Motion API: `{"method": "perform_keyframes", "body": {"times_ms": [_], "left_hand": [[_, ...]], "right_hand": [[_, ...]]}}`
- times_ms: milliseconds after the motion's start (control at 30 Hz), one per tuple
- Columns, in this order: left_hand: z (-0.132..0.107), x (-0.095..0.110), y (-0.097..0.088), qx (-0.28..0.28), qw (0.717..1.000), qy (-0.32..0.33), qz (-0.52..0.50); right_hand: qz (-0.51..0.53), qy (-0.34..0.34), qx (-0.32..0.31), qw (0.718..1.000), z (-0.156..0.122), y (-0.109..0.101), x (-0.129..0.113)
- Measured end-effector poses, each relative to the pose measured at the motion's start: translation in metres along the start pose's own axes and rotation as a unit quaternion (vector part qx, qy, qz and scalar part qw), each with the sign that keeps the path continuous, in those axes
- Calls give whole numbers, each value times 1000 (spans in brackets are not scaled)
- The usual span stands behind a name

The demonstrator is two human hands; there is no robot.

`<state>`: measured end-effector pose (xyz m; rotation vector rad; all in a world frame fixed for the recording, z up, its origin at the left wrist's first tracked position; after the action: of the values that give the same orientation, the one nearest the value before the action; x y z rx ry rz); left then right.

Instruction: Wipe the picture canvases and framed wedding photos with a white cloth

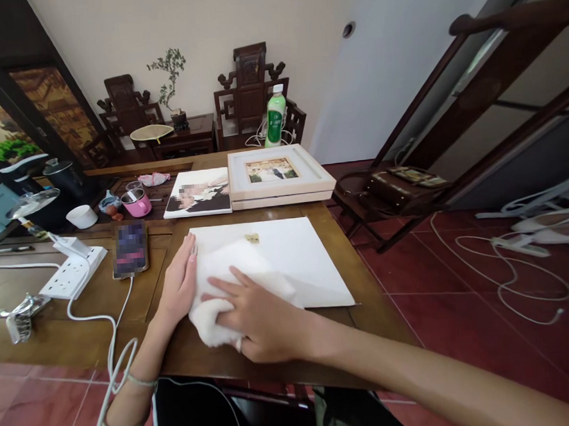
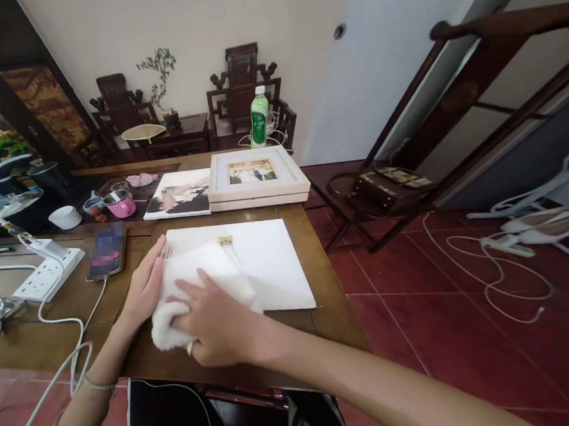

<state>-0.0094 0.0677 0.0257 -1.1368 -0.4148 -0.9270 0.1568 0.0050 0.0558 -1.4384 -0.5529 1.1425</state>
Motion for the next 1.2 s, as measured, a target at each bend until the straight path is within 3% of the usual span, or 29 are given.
{"method": "perform_keyframes", "body": {"times_ms": [100, 167, 267, 400, 500, 633, 767, 867, 1000, 1100, 1200], "left_hand": [[-2, -4, 6, -38, 999, -2, 39], [-3, -6, 10, -83, 993, 5, 80], [-5, -8, 15, -134, 981, 18, 137], [-6, -7, 16, -145, 974, 35, 173], [-6, -6, 16, -144, 972, 39, 179], [-6, -7, 15, -136, 975, 39, 174], [-5, -8, 14, -138, 975, 37, 170], [-6, -8, 14, -137, 976, 38, 167], [-7, -7, 14, -145, 974, 39, 169], [-7, -7, 14, -143, 974, 40, 169], [-7, -7, 14, -140, 975, 43, 168]], "right_hand": [[26, 20, -29, 999, -18, -14, -4], [21, 54, -35, 998, -23, -24, 6], [-20, 138, -14, 990, -21, -36, 39], [-34, 225, 45, 973, 6, -39, 90], [17, 222, 99, 970, 40, -35, 109], [60, 205, 111, 971, 78, -25, 109], [64, 172, 107, 977, 84, -20, 106], [85, 203, 83, 972, 66, -29, 114], [89, 265, 67, 958, 20, -51, 132], [81, 323, 91, 939, -26, -58, 146], [67, 409, 136, 900, -70, -50, 157]]}}
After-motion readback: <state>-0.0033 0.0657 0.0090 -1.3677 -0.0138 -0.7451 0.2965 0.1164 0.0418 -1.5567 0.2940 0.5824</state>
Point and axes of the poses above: each hand's wrist, its own z-axis towards the middle knuckle, its own y-axis out of the palm, x = y × z, the point moved 3 cm from there along z, towards the middle knuckle
